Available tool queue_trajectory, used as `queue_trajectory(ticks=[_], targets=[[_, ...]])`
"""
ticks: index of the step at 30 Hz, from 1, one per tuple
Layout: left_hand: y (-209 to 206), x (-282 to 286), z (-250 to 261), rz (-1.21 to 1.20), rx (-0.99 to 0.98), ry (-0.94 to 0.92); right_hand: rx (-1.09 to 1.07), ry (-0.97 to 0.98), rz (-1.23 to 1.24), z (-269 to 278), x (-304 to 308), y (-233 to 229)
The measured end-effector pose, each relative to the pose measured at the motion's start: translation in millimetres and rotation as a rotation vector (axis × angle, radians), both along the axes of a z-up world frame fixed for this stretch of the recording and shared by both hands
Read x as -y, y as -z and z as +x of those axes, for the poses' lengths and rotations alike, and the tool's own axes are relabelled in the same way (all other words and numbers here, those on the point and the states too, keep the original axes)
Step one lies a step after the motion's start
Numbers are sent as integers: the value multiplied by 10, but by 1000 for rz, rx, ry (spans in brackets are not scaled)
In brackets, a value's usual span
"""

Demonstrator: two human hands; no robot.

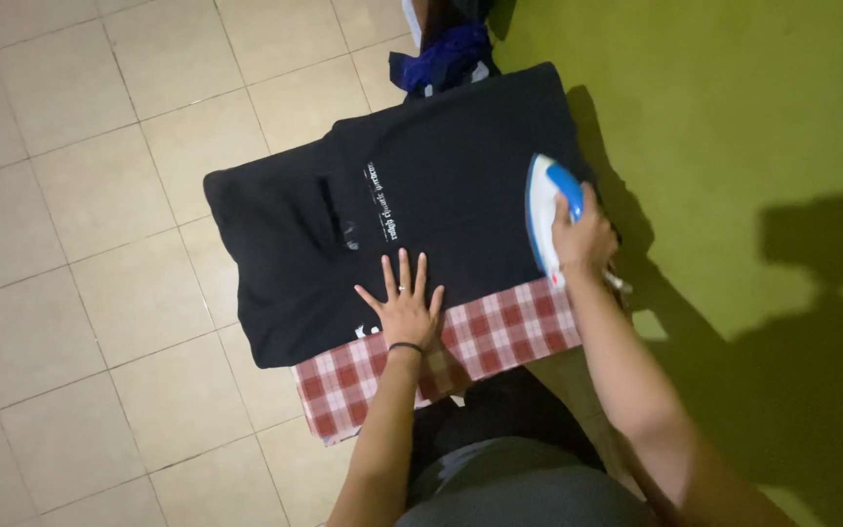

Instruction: Iron a black t-shirt and fold it.

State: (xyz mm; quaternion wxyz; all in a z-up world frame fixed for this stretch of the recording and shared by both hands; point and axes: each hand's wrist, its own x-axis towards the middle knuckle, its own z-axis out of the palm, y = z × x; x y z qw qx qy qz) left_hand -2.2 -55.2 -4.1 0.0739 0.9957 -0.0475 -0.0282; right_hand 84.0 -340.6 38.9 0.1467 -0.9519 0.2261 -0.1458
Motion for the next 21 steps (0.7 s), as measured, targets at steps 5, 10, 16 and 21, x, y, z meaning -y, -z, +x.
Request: queue_trajectory(ticks=[5, 10, 16, 21], targets=[[43, -16, -58, -3, -1, -6, -146, 63, 167, 152, 64, -252], [58, -9, 3, 18, 16, 0, -136, 72, 71, -389, 187, -35], [10, 37, 14, 4, -80, 6, -130, 207, 162, 142, 767, 30], [-132, 509, 225, 89, -164, 385, -22, 232, 537, -104, 1433, -104]])
